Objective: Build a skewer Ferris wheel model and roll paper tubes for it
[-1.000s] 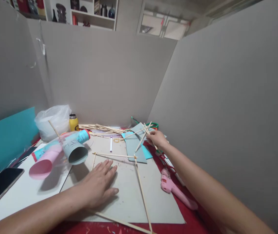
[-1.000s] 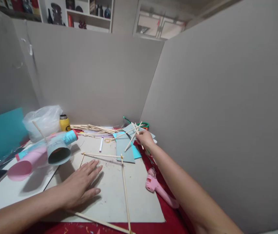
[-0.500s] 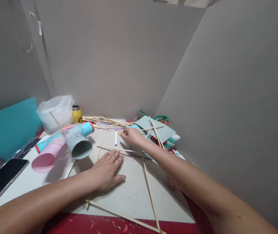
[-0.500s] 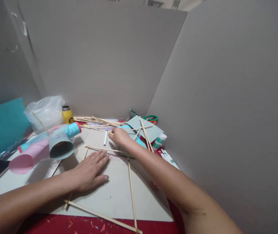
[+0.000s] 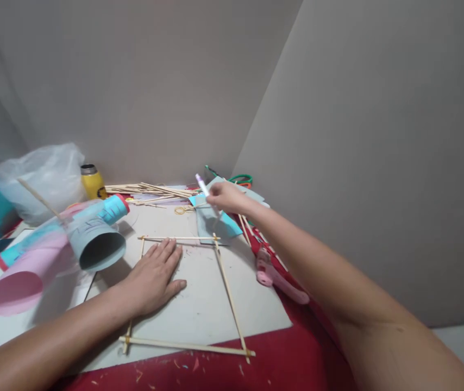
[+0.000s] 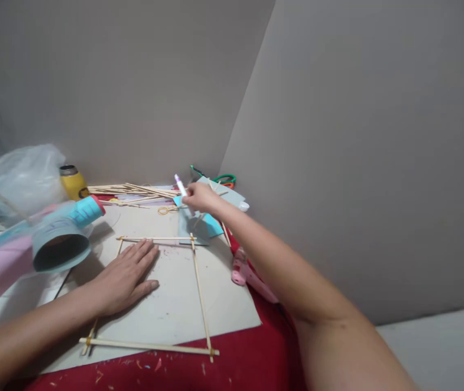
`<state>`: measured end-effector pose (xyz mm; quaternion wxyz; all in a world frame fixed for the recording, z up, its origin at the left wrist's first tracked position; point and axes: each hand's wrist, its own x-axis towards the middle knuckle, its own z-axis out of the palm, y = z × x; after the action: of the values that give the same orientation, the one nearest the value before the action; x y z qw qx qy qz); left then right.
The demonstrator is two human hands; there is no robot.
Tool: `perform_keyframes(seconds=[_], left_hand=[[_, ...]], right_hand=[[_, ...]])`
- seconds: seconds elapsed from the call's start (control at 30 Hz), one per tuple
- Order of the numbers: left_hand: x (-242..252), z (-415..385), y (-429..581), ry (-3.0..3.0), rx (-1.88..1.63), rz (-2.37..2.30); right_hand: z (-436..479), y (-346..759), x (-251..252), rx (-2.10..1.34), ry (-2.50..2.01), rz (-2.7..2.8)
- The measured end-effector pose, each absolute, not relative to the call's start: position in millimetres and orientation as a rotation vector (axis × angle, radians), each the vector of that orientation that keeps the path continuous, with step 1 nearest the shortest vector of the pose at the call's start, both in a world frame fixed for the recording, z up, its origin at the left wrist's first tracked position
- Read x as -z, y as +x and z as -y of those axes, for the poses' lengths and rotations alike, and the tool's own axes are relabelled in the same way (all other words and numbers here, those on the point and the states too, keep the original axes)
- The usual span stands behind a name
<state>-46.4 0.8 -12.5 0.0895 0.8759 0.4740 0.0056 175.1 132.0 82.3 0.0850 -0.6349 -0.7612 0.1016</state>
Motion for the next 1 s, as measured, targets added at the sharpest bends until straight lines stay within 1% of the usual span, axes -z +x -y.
perform_keyframes(seconds=[0.1, 0.17, 0.37, 0.5, 0.57, 0.67, 0.73, 0.87, 1.0], left_hand=[[20, -5, -48, 2.635, -0.027, -1.401], [26, -8, -49, 2.659, -0.043, -1.393], [28, -5, -50, 2.653, -0.064, -1.37], [24, -1, -51, 2.606, -0.069, -1.375], [24, 0, -52, 2.587, -0.071, -1.38], [24, 2, -53, 2.567, -0.031, -1.402], [23, 3, -53, 2.564, -0.012, -1.404], [22, 4, -54, 2.556, -0.009, -1.398], [22, 3, -56, 2.587, -0.061, -1.427]], right_hand=[[-95, 236, -100, -0.184, -1.989, 2.142], [-70, 269, -95, -0.164, -2.082, 2.11], [-38, 323, -35, -0.162, -2.406, 2.044], [-36, 315, -20, -0.052, -2.474, 2.007], [-32, 295, -20, -0.019, -2.367, 2.052], [-26, 253, -18, -0.06, -1.986, 2.225], [-26, 227, -12, -0.069, -1.825, 2.291], [-37, 197, 4, -0.089, -1.732, 2.379], [-53, 194, 16, -0.126, -1.708, 2.447]])
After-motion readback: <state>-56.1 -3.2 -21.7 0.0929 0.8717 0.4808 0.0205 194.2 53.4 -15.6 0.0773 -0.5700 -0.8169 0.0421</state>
